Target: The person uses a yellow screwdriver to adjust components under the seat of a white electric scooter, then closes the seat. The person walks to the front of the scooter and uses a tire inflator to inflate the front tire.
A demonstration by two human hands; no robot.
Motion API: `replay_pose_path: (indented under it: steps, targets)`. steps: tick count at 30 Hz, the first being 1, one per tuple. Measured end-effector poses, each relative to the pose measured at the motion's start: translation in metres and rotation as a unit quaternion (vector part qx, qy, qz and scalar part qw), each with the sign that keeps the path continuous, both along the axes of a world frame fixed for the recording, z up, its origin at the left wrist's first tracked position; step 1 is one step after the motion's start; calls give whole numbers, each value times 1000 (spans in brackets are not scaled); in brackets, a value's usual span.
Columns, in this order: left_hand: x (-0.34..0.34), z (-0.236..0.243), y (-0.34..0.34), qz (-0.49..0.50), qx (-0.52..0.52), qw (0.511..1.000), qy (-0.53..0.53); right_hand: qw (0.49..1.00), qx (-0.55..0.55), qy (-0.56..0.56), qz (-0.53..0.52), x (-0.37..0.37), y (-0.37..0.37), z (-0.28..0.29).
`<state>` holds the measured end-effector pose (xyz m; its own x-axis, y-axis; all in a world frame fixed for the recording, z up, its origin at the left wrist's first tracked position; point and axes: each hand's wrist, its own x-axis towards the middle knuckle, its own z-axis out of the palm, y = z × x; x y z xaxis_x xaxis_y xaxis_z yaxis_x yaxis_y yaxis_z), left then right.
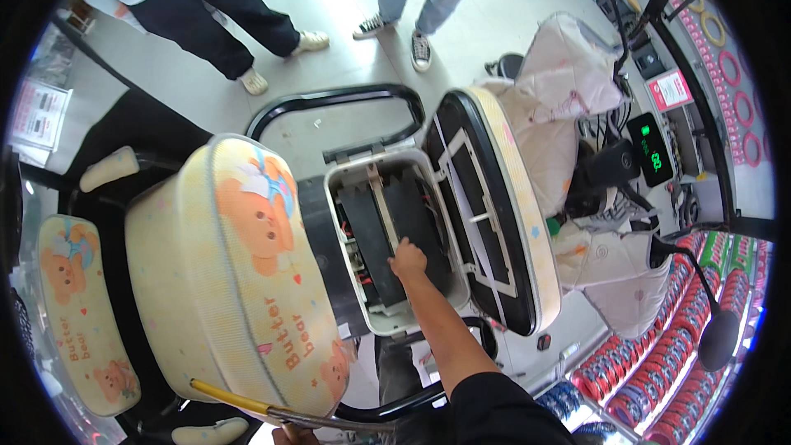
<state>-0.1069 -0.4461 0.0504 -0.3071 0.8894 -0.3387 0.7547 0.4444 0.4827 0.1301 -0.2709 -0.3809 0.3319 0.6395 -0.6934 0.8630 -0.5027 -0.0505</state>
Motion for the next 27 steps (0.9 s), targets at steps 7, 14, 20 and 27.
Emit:
replay_pose_path:
  steps: [7,14,20,27]
  targets:
    - [-9,14,5,37,-125,990,-52,997,19,58,53,11,8,11]
    - [-5,19,18,-56,-128,990,13,996,23,35,83,19,11,13]
    - [8,31,41,38,-114,992,-48,991,67,31,109,12,0,4]
    - [-1,25,31,15,-65,995,-69,986,66,33,147,20,-2,-6]
